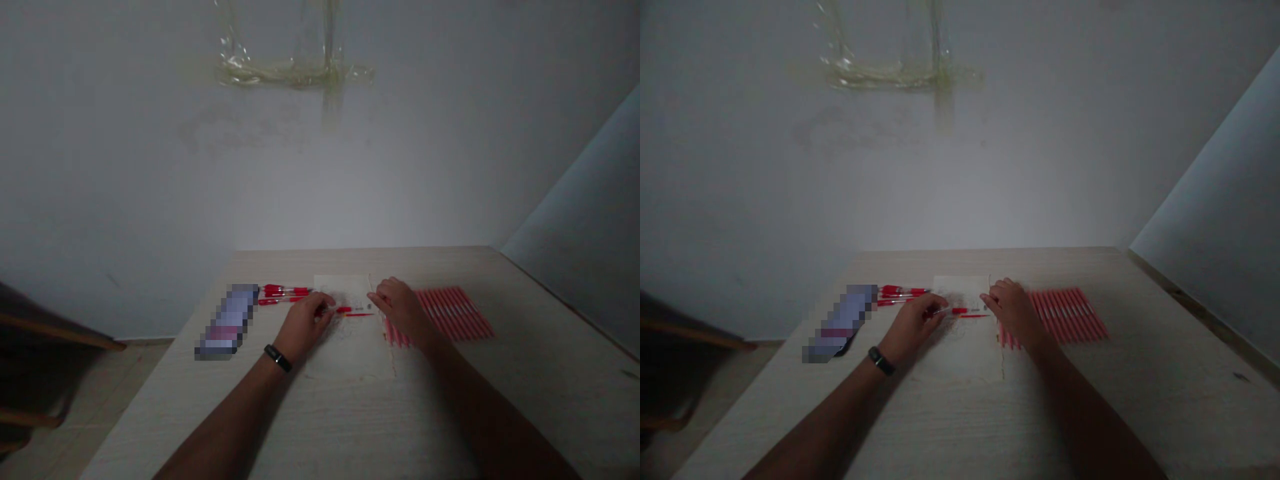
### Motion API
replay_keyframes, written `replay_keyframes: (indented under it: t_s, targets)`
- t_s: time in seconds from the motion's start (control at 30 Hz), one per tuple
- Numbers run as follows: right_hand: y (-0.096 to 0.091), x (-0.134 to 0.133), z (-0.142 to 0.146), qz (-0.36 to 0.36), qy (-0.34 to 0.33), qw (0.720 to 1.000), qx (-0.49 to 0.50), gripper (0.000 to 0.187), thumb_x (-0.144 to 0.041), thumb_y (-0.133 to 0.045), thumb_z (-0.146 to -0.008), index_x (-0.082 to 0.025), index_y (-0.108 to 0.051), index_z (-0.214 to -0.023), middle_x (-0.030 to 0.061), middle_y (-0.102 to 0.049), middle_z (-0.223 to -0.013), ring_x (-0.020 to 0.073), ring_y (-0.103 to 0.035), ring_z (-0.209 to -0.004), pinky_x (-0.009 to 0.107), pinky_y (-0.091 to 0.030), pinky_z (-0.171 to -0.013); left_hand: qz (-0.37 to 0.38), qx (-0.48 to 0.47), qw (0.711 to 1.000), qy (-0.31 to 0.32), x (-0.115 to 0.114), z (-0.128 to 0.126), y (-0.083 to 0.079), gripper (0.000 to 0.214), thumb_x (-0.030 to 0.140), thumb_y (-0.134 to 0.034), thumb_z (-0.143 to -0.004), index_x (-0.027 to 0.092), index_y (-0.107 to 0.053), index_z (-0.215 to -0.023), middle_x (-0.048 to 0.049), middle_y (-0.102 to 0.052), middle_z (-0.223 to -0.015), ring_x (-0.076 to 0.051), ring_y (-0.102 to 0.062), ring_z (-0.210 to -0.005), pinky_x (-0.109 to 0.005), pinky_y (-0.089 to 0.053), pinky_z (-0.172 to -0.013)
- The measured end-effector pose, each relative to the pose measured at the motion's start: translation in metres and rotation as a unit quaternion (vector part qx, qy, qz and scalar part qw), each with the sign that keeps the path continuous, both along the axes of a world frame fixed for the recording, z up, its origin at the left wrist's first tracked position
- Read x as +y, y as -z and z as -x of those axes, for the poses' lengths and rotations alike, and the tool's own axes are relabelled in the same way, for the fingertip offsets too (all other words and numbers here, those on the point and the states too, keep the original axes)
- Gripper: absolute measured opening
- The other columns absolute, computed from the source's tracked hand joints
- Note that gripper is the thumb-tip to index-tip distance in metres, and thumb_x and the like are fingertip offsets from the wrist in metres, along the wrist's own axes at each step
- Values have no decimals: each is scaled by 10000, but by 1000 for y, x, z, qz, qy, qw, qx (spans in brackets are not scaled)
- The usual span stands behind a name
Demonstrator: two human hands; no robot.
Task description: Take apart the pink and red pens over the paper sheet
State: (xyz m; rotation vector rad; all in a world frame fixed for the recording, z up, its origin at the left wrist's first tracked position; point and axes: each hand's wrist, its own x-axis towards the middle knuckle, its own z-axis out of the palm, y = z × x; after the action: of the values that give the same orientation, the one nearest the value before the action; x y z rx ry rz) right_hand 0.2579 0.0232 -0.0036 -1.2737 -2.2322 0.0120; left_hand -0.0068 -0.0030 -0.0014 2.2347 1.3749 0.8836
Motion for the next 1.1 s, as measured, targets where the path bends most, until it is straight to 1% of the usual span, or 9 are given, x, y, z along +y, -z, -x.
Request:
replay_keyframes:
  t_s: [0.17,0.27,0.33,0.37,0.5,0.67,0.87,0.97,1.1]
  targets:
    - [0,-3,4,27,-5,999,45,366,-320,-553,-980,-207,-488,-638,11,-540,-686,182,-512,-727,301,-379,-693,20,-6,1000,17,-1,-2,-4,203,150,-602,-843,188,-673,-1029,-56,-705,-941,-183,-631,-822,-291,-490,-739]
    - [2,-8,11,79,-27,991,101,204,-267,-592,-946,-202,-579,-754,13,-580,-778,165,-553,-733,285,-425,-693,33,-11,999,41,-1,-4,-5,237,114,-592,-818,196,-668,-1028,-49,-702,-934,-177,-626,-817,-284,-492,-746]
    - [4,-12,18,107,-56,984,129,59,-234,-633,-916,-205,-630,-864,18,-615,-853,163,-589,-789,286,-454,-734,45,-20,997,52,-2,-6,-4,259,95,-600,-795,200,-660,-1024,-41,-701,-925,-175,-628,-822,-278,-493,-753]
    - [5,-15,23,115,-71,981,141,27,-227,-660,-898,-207,-643,-903,19,-626,-872,167,-601,-822,290,-464,-758,50,-28,997,57,-3,-6,-4,265,91,-607,-787,201,-654,-1023,-38,-702,-928,-174,-632,-831,-276,-494,-759]
    - [6,-24,37,157,-110,965,179,133,-203,-680,-882,-218,-657,-1012,28,-636,-946,166,-622,-880,296,-495,-802,58,-67,992,89,-5,-9,-3,243,90,-613,-794,203,-634,-1009,-30,-701,-959,-162,-643,-870,-262,-493,-796]
    - [6,-28,41,187,-129,950,214,101,-175,-667,-886,-216,-660,-978,23,-635,-955,158,-628,-896,289,-505,-825,65,-81,988,116,-7,-10,-6,239,72,-591,-807,200,-632,-1005,-22,-697,-957,-147,-637,-858,-247,-480,-784]
    - [10,-22,37,191,-113,947,231,32,-194,-675,-875,-202,-662,-902,17,-640,-896,160,-619,-856,278,-493,-775,64,-85,992,66,-5,-9,-7,277,88,-659,-758,184,-647,-1018,-14,-671,-862,-149,-588,-755,-248,-451,-688]
    - [13,-20,37,193,-105,943,251,22,-201,-675,-869,-195,-661,-884,9,-640,-854,152,-611,-809,268,-481,-743,55,-117,990,52,-3,-9,-7,278,82,-672,-743,174,-646,-1004,-24,-667,-871,-158,-594,-783,-261,-457,-711]
    - [10,-23,40,215,-111,930,277,48,-210,-684,-858,-192,-658,-894,4,-652,-851,147,-611,-803,263,-479,-743,61,-156,984,59,-3,-8,-8,311,74,-654,-763,173,-635,-1057,-41,-672,-929,-173,-616,-855,-283,-475,-761]
